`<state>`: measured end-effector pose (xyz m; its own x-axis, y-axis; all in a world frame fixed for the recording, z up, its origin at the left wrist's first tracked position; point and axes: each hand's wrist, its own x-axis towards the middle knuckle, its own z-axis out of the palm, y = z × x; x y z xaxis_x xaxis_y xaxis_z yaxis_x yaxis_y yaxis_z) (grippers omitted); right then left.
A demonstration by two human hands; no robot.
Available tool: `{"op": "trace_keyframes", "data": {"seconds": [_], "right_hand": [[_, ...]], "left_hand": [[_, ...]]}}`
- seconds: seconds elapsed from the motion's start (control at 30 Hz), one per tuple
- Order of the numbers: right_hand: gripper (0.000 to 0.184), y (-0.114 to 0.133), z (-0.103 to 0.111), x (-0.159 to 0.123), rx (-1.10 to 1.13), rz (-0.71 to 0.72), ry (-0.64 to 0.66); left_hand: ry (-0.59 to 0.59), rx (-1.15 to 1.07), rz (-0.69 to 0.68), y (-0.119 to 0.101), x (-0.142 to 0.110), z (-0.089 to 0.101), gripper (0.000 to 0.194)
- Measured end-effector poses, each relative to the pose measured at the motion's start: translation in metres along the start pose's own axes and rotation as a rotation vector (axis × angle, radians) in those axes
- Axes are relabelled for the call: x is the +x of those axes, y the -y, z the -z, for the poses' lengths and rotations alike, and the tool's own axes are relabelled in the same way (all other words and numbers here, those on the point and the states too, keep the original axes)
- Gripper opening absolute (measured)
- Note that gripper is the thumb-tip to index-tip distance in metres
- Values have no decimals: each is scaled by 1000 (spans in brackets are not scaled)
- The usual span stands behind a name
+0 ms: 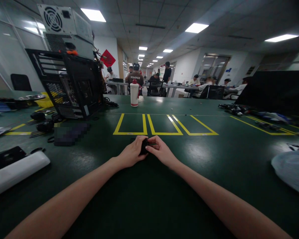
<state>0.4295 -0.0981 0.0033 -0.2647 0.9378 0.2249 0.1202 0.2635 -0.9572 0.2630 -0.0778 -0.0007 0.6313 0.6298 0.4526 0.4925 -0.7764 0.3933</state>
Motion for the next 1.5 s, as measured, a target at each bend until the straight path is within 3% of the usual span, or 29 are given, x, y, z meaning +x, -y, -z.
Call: {"op": "trace_keyframes", "data": {"seconds": [0.1,0.27,0.4,0.5,0.7,0.87,1.03,1.23,1.33,1.5], "right_hand": [[29,1,1,-1,-19,-32,16],[29,3,0,-5,-9,49,47],[18,1,0,-2,-24,38,8],[25,-1,1,0,-38,-14,-23],[29,3,1,-4,15,21,58],[16,2,1,0,10,40,14],[27,-3,1,2,-9,-38,4],[27,2,-1,-4,13,45,39],[17,3,0,-3,18,35,28],[28,2,3,1,-17,-53,2]], "left_hand": [[13,-12,9,0,0,1,59],[11,-13,7,1,-1,0,61],[9,-23,5,1,-1,0,59],[27,-28,18,0,-1,2,59],[39,-37,26,-3,-2,5,60],[21,-40,16,-3,-1,4,59],[20,-22,11,-1,-1,3,61],[27,-9,32,-2,-2,4,61],[24,-11,36,-3,-2,3,59],[30,-26,27,-3,-1,4,59]]}}
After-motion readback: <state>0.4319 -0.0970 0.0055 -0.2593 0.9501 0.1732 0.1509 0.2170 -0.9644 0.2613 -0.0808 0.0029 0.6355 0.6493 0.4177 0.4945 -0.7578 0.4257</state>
